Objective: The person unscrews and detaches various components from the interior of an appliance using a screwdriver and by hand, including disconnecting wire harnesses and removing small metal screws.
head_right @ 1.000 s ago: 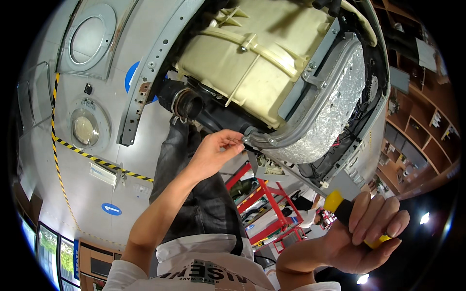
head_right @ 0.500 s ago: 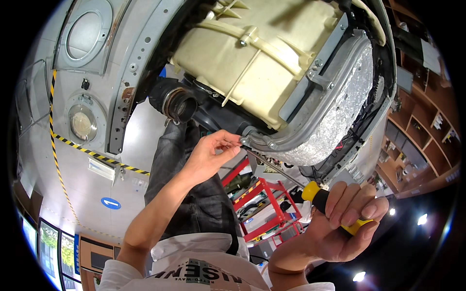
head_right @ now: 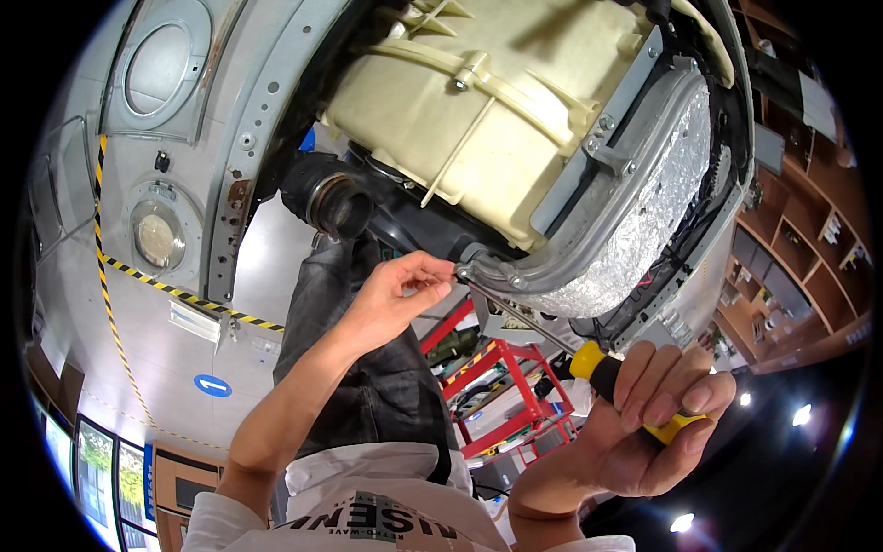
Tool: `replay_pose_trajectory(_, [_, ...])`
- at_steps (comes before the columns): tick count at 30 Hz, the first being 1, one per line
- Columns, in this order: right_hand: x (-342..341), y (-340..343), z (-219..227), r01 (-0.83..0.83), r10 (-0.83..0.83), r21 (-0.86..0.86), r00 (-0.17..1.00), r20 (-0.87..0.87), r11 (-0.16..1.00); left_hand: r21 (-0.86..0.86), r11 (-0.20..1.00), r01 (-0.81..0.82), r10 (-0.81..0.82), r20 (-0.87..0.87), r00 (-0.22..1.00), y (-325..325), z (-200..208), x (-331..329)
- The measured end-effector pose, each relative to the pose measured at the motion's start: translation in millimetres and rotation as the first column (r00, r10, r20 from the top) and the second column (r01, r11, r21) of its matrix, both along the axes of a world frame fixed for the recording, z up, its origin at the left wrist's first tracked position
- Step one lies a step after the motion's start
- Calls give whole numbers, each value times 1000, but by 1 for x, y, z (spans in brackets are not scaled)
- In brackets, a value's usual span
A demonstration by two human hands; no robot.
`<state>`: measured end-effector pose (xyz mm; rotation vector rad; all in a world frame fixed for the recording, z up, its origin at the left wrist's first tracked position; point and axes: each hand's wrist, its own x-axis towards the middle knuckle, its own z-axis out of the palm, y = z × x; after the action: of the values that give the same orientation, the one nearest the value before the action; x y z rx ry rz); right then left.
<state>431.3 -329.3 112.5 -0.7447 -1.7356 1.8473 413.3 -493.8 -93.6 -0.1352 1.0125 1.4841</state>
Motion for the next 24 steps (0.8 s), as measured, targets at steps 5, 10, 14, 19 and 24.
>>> replay_pose_trajectory(5, [-2, 1, -1, -12, 12, 6, 1000, -14, 1000, 3, 1000, 19, -19, -8, 1000, -1, 0, -1])
replay_pose_trajectory(10, [-4, 3, -2, -23, 23, 16, 1000, 0, 1000, 9, 1000, 23, -23, -17, 1000, -1, 0, -3])
replay_pose_trajectory(14, [-4, 3, -2, -32, 33, 22, 999, -8, 999, 10, 1000, 24, -24, -20, 1000, 0, 0, -3])
replay_pose_trajectory(19, [-5, 2, -2, 6, -6, 25, 1000, 19, 1000, 6, 1000, 23, -22, -63, 998, -1, -1, -2])
replay_pose_trajectory(24, [-7, -1, -2, 47, -50, 61, 998, 32, 997, 25, 1000, -11, 12, -40, 999, 0, -2, -1])
